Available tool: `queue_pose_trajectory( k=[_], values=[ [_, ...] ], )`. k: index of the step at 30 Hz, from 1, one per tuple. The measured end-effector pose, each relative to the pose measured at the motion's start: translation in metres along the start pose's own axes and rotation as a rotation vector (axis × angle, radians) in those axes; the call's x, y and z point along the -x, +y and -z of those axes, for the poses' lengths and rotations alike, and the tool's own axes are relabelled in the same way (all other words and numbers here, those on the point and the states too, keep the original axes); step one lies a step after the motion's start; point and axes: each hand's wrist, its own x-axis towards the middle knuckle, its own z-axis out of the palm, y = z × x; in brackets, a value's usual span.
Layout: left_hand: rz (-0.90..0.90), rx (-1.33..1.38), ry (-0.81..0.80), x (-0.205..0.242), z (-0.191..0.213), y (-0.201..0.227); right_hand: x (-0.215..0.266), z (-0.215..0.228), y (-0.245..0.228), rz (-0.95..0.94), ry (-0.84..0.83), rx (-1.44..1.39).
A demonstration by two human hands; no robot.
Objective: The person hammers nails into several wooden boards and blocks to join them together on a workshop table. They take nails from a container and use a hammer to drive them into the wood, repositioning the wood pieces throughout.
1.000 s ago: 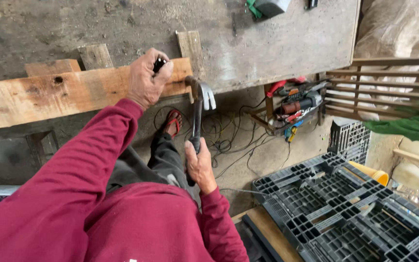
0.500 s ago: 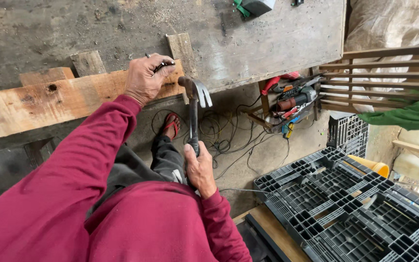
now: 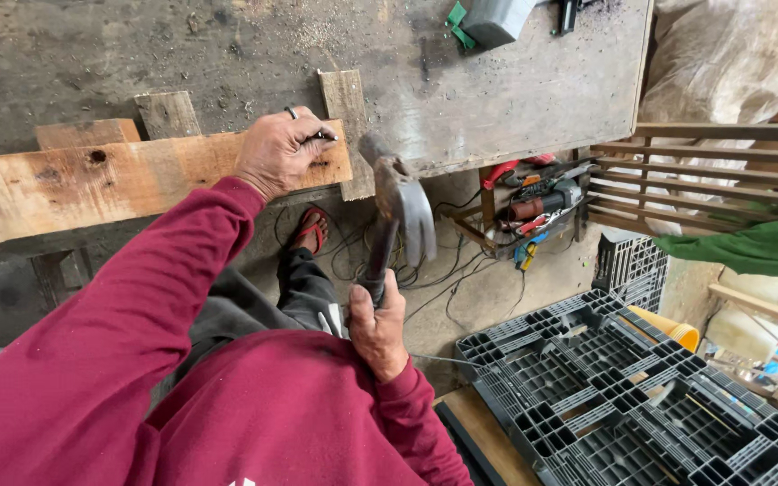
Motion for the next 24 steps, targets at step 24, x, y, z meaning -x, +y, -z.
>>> queue_pose_trajectory(
  k=[24],
  values=[
    [0.074, 0.26, 0.682, 0.012, -0.01, -0.019, -0.05, 0.038, -0.089, 0.122, -0.161, 0.588]
  ],
)
